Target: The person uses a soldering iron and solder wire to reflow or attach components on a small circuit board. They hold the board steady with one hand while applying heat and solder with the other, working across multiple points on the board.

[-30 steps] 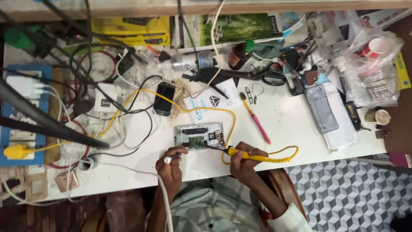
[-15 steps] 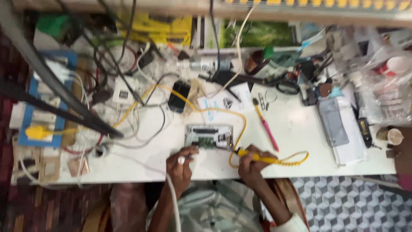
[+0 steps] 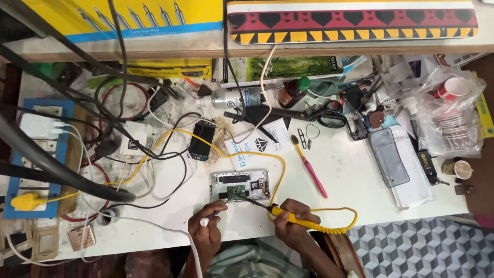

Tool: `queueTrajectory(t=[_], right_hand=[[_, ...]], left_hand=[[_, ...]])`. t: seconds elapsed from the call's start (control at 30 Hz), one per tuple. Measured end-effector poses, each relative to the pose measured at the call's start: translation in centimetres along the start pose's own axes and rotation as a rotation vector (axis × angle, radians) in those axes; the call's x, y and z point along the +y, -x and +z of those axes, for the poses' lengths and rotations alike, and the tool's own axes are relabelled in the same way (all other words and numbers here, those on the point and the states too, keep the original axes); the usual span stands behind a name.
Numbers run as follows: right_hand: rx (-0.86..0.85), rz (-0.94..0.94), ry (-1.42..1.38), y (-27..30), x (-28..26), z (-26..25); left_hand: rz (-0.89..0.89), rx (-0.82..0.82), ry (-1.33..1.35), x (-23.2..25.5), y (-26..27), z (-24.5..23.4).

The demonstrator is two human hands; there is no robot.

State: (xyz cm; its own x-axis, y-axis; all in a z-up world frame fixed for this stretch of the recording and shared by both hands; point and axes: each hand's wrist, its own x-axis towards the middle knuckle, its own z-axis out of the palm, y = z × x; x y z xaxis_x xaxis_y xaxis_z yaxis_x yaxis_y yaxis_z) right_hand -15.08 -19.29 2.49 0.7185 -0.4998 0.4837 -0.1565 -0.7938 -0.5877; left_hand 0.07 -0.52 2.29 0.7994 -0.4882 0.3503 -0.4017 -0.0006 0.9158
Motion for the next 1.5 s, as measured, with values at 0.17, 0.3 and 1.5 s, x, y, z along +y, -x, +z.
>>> queueTrajectory(t=[0.17, 0.3, 1.5], right_hand=[[0.099, -0.080, 0.119, -0.3, 0.2, 0.4], [-0.064, 0.062, 0.063, 0.4, 0.3, 0.0], [0.073, 0.011, -0.388, 2.3, 2.1, 2.2]], left_hand=[[0.048, -0.054, -0.063, 0.1, -0.3, -0.2], [-0.099, -0.042, -0.044, 0.1, 0.1, -0.3], [0.133, -0.034, -0.099, 0.6, 0.6, -0.4]])
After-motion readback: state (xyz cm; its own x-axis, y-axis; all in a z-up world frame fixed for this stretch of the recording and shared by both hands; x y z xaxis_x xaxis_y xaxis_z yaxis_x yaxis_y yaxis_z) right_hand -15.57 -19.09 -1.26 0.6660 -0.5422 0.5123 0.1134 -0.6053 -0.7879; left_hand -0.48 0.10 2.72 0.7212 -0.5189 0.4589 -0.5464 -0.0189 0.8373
